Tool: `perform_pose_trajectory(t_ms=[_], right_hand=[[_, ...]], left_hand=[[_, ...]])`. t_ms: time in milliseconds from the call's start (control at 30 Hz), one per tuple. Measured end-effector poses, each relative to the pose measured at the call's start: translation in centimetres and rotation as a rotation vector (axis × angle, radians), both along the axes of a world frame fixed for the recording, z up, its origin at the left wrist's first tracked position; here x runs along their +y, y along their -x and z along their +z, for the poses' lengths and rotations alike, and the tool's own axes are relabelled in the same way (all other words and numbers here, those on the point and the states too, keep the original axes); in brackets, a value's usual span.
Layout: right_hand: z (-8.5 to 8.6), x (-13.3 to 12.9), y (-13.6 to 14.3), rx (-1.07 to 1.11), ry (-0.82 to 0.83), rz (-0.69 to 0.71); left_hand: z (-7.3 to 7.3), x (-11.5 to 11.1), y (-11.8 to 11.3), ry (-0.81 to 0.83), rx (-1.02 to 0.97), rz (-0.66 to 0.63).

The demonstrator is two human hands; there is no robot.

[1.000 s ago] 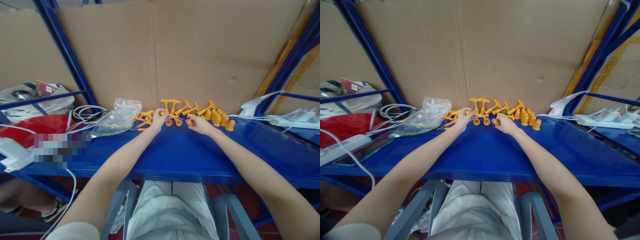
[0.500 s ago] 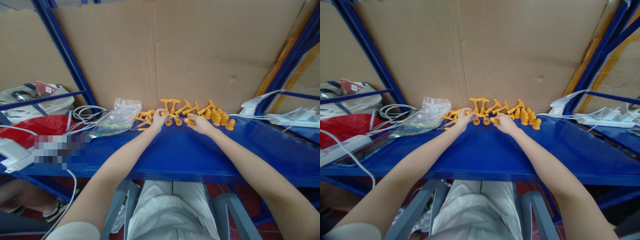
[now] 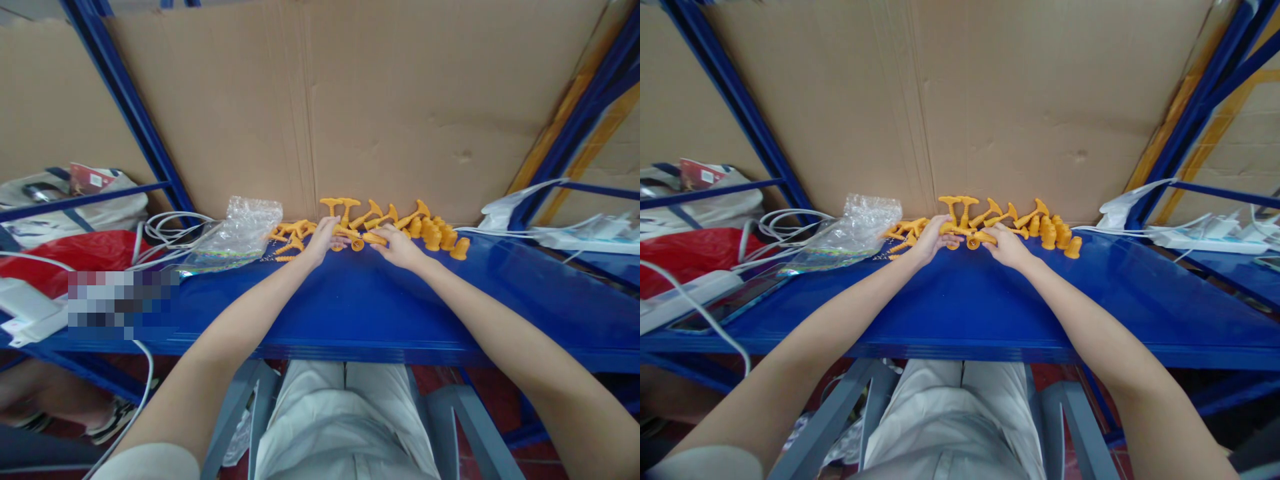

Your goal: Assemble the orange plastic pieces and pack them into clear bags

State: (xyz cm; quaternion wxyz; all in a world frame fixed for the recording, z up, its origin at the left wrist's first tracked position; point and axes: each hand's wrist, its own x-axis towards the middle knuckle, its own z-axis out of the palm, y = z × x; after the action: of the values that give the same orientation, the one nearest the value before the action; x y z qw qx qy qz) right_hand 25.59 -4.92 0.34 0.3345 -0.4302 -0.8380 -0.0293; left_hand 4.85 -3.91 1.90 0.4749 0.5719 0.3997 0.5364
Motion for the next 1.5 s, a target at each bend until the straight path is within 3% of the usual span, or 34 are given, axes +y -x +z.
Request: perform_pose_trajectory(t_ms=[100, 233, 367, 567, 867, 1100, 1200, 1500], right_hand=[[-0.1, 0.3, -0.3, 0.004, 0.003, 0.008], [-0.2, 0.4, -0.6, 0.001, 0.004, 0.018], [-0.3, 0.5, -0.6, -0.003, -0.005, 0.031], [-0.6, 1.1, -1.1, -0.041, -0.044, 0.043], [-0.6, 1.2, -1.6, -0.098, -0.149, 0.031], [-0.4, 1.5, -1.6, 0.012, -0.093, 0.078], [-0.2, 2.0, -2.1, 0.126, -0.001, 0.132], [0.6, 1.3, -2.5, 0.535, 0.507, 0.249]], left_hand=[[-0.5, 0.2, 1.0, -0.085, 0.350, 0.026], [-1.2, 0.2, 2.1, -0.400, 0.909, 0.090], [-1.0, -0.2, 2.3, -0.473, 1.199, 0.137], [-0.5, -0.2, 2.3, -0.521, 1.230, 0.141], [-0.7, 0.4, 2.1, -0.443, 0.946, 0.010], [-0.1, -0.8, 2.1, -0.499, 1.328, 0.157], [0.1, -0.9, 2.2, -0.481, 1.402, 0.190], [-0.1, -0.5, 2.4, -0.534, 1.414, 0.205]])
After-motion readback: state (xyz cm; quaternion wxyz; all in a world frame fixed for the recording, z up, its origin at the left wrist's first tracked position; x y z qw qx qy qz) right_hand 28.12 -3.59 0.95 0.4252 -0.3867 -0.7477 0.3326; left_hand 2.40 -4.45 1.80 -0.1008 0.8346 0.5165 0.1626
